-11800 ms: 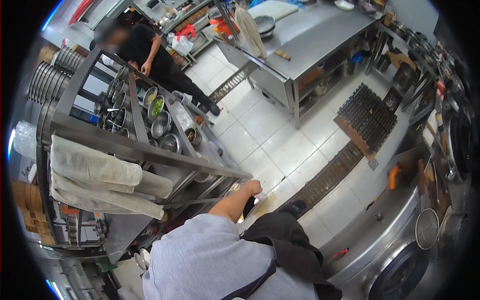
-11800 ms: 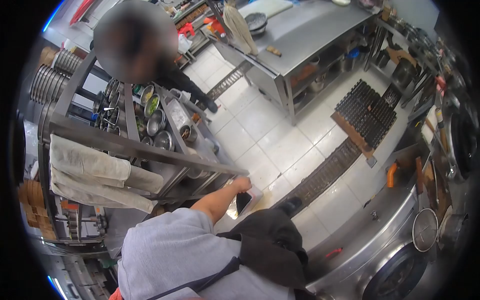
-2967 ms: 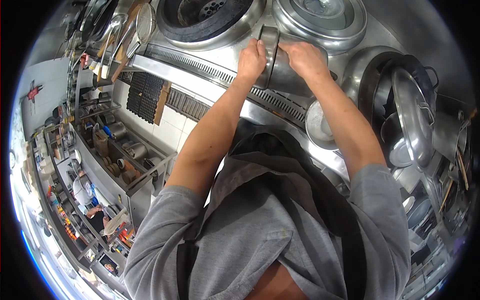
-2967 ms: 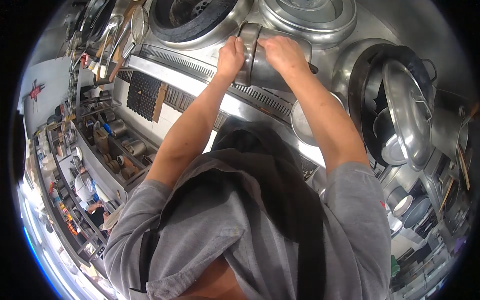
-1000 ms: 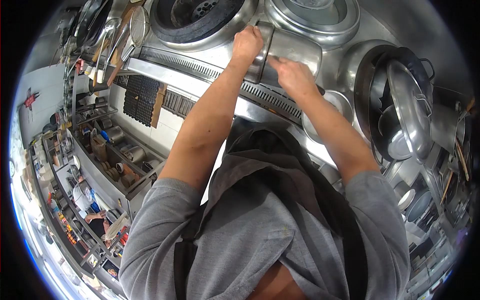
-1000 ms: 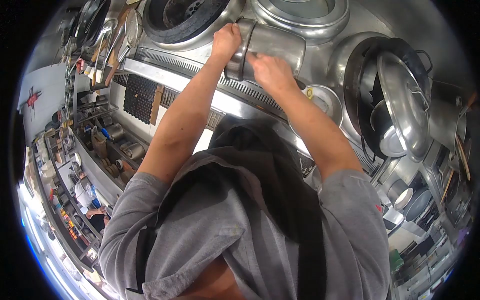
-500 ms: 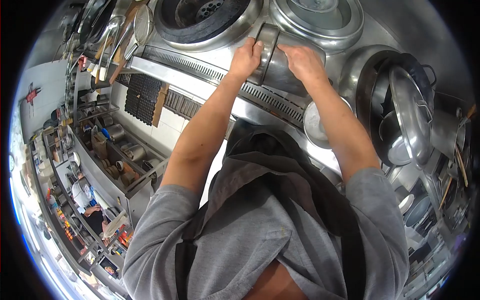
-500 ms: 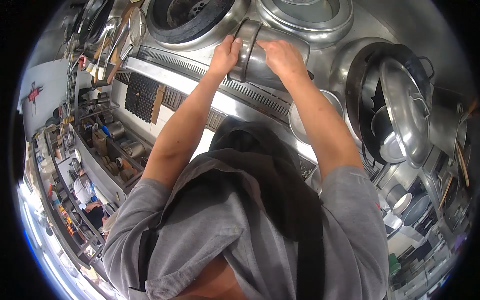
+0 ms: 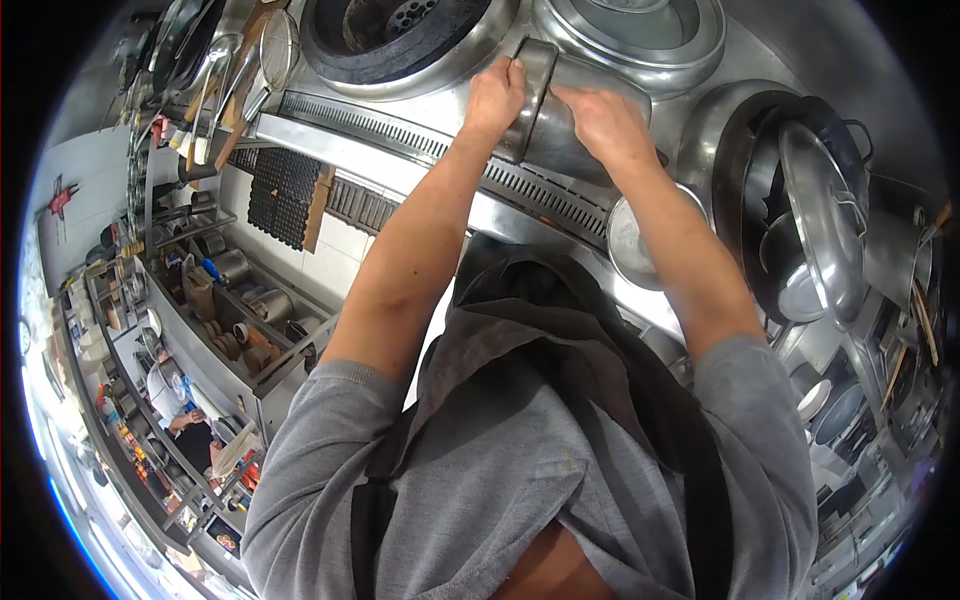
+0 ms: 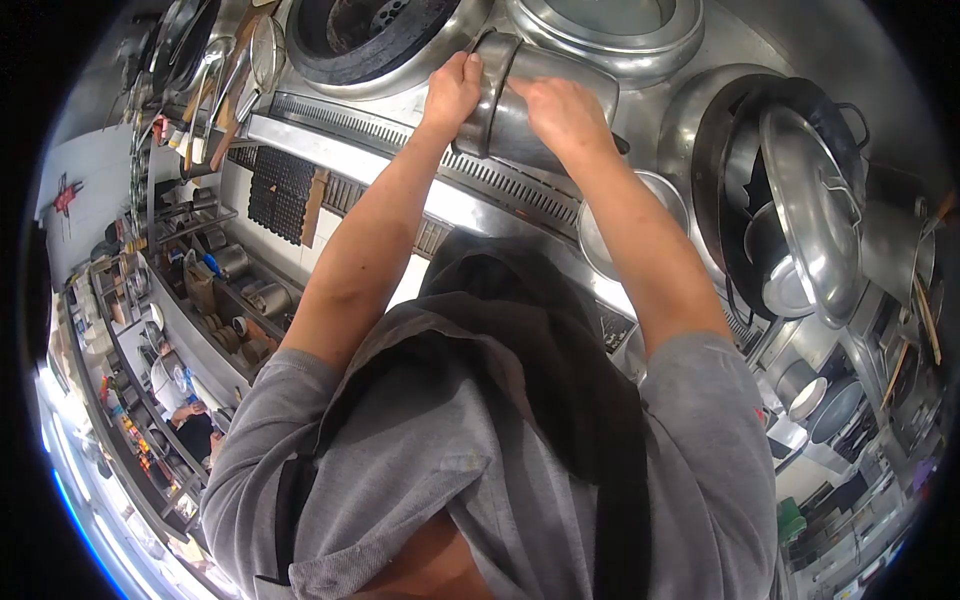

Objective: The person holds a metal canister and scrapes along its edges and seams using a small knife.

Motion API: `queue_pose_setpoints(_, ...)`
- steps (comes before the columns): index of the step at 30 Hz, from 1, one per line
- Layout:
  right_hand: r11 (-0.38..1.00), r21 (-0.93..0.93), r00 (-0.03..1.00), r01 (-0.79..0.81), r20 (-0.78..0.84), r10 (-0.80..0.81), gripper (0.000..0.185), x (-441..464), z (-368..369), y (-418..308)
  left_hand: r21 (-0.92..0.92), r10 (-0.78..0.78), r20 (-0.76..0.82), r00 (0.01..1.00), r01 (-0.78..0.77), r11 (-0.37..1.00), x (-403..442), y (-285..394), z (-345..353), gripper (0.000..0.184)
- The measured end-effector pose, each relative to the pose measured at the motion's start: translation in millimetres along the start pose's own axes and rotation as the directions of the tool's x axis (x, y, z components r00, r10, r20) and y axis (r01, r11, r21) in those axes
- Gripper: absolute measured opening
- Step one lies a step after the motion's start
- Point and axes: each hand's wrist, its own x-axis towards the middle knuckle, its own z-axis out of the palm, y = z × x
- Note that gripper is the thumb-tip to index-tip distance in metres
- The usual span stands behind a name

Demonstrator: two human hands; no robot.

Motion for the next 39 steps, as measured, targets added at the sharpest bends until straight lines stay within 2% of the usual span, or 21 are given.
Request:
queue_pose_setpoints(3, 0.999, -0.041, 1.000, -0.006, -0.017, 0.006, 0.045, -2, -3, -9, -0.025, -0.014, -0.001, 1.000, 0.014, 1.000, 0, -1, 2, 0.036)
queue_pose_setpoints(5, 0.997, -0.076, 0.998, 0.009, 0.067, -0.004, 0.045, -11, -6, -19, -0.003, -0.012, 0.001, 1.000, 0.012, 1.000, 0, -2, 1, 0.037)
queue_pose_setpoints(9, 0.997, -0.022, 0.997, 0.076, 0.011, -0.075, 0.046, -16, 2, -7, 0.008, -0.017, 0.015, 1.000, 0.016, 1.000, 2, 1, 0, 0.037)
queue_pose_setpoints(11, 0.999, -0.051, 0.999, 0.016, -0.050, -0.019, 0.045, -4, -1, 1, 0.004, -0.019, 0.011, 1.000, 0.019, 1.000, 1, 3, -2, 0.037)
queue_pose_setpoints(12, 0.997, -0.078, 1.000, -0.003, -0.028, 0.001, 0.045, 1, -1, 2, -0.004, -0.021, 0.007, 1.000, 0.021, 1.000, 0, 5, -2, 0.037)
queue_pose_setpoints(16, 0.996, -0.089, 0.999, 0.006, -0.036, -0.009, 0.045, -6, 5, -11, -0.006, -0.016, -0.005, 1.000, 0.016, 1.000, -1, -1, 0, 0.037)
queue_pose_setpoints(18, 0.993, -0.108, 0.997, 0.038, 0.064, -0.032, 0.046, -17, -2, -21, 0.003, 0.007, -0.018, 1.000, -0.007, 1.000, 1, -3, 2, 0.037)
queue_pose_setpoints(21, 0.997, -0.051, 0.994, 0.063, 0.096, -0.057, 0.047, -18, -7, -15, -0.016, -0.013, -0.013, 1.000, 0.012, 1.000, 2, 0, 1, 0.037)
queue_pose_setpoints(24, 0.998, -0.064, 1.000, 0.003, 0.007, -0.003, 0.049, -1, -6, 5, -0.005, 0.014, -0.018, 1.000, -0.014, 1.000, 2, -1, 1, 0.037)
queue_pose_setpoints(27, 0.994, -0.089, 0.997, 0.066, 0.045, -0.063, 0.050, 2, -2, 0, -0.012, -0.003, -0.015, 1.000, 0.003, 1.000, 2, -1, 1, 0.037)
queue_pose_setpoints(28, 0.992, -0.130, 0.997, 0.004, 0.080, 0.006, 0.049, -3, -10, -15, -0.012, -0.004, -0.017, 1.000, 0.004, 1.000, 2, -1, 2, 0.037)
queue_pose_setpoints(29, 0.991, -0.130, 0.997, 0.007, 0.081, 0.003, 0.049, -9, -10, -18, -0.010, 0.000, -0.023, 1.000, -0.001, 1.000, 1, -2, 2, 0.037)
queue_pose_setpoints(31, 0.995, -0.034, 0.989, 0.099, 0.117, -0.094, 0.035, -19, -3, -17, -0.010, 0.012, -0.032, 0.999, -0.012, 1.000, 3, -1, 0, 0.037)
queue_pose_setpoints(33, 0.994, -0.007, 0.989, 0.113, 0.101, -0.112, 0.038, -21, 0, -12, 0.016, -0.049, 0.017, 0.999, 0.049, 0.999, 3, 2, -1, 0.039)
queue_pose_setpoints(34, 0.994, 0.023, 0.994, 0.104, 0.038, -0.105, 0.040, -15, 1, -5, 0.014, -0.049, 0.010, 0.999, 0.049, 0.999, 2, -5, 3, 0.039)
queue_pose_setpoints(35, 0.993, 0.058, 0.995, 0.100, -0.026, -0.099, 0.041, -9, -5, -7, -0.170, -0.092, 0.004, 0.996, 0.092, 0.981, 0, -15, 7, 0.041)
queue_pose_setpoints(36, 1.000, 0.024, 1.000, 0.019, -0.005, -0.018, 0.038, -4, -14, -5, -0.348, -0.133, 0.006, 0.991, 0.127, 0.929, 1, -26, 11, 0.044)
queue_pose_setpoints(37, 0.999, 0.023, 1.000, 0.026, -0.008, -0.025, 0.038, 1, -14, 0, -0.348, -0.132, -0.002, 0.991, 0.123, 0.929, 0, -24, 4, 0.044)
queue_pose_setpoints(38, 0.998, 0.055, 0.998, 0.021, -0.055, -0.018, 0.035, 5, -14, 8, -0.612, -0.289, 0.138, 0.947, 0.311, 0.727, -4, -22, -2, 0.046)
queue_pose_setpoints(39, 0.996, 0.086, 0.995, 0.015, -0.098, -0.007, 0.032, 7, -14, 14, -0.778, -0.380, 0.318, 0.868, 0.469, 0.419, -7, -20, -7, 0.047)
